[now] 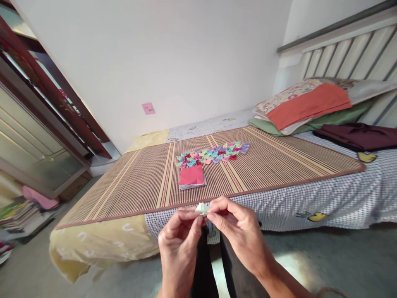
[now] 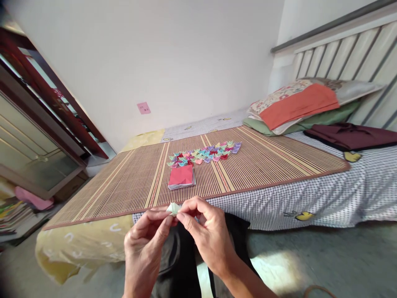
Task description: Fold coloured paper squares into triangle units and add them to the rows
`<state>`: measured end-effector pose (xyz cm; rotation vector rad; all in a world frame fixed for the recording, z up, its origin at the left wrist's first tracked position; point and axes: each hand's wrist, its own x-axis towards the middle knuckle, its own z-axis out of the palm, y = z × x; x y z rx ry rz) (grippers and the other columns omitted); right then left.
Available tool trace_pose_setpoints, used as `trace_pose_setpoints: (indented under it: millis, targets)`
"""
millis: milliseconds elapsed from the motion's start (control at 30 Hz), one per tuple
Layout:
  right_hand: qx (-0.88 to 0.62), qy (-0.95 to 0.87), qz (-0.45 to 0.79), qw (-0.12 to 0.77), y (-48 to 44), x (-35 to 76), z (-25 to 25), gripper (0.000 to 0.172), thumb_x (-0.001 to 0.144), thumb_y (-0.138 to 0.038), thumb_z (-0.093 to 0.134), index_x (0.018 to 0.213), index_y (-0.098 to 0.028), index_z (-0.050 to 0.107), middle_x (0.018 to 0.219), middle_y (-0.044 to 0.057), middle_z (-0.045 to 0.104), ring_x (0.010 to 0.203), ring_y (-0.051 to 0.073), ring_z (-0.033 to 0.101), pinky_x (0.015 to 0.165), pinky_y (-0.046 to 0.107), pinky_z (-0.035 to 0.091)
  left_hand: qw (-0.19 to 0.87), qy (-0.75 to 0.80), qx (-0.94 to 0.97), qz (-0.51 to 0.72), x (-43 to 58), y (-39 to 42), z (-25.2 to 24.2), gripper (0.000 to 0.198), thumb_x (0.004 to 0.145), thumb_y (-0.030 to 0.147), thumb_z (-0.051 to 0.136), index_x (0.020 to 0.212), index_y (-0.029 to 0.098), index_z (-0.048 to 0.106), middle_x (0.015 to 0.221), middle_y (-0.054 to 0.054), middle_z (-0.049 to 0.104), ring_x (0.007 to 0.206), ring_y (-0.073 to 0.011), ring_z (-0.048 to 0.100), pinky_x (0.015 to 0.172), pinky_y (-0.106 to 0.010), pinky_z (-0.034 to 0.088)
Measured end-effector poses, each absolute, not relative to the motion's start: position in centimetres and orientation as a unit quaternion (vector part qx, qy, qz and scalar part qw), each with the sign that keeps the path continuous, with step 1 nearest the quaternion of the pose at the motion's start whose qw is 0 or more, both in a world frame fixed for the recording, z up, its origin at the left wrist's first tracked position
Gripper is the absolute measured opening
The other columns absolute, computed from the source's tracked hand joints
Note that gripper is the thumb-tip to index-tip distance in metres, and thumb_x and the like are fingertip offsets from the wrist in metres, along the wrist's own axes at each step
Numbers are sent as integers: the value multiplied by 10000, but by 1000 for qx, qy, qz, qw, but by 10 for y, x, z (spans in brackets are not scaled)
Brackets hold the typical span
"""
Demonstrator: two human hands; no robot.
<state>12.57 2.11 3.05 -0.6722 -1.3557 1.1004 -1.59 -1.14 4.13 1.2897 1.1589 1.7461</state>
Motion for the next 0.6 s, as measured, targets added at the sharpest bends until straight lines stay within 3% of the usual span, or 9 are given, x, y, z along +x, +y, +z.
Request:
trace_pose_setpoints:
  millis: [300, 600]
  targets:
    - [-290, -568, 479, 603, 17, 123, 32, 116, 963, -250, 680, 860, -198, 671, 854, 11, 666, 777, 146, 654, 722, 234, 538, 380, 430, 454, 682, -12, -11, 41, 128, 821, 247, 869, 759, 183, 777, 865, -38, 773, 772, -143, 720, 741, -206, 609]
    - [-313, -557, 435, 634, 19, 119, 30, 105, 915, -228, 701, 828, -196, 653, 906, 42, 699, 820, 169, 705, 753, 262, 580, 402, 402, 426, 704, -11, -2, 40, 191, 783, 218, 901, 733, 173, 722, 760, -12, 747, 716, -120, 705, 715, -190, 596]
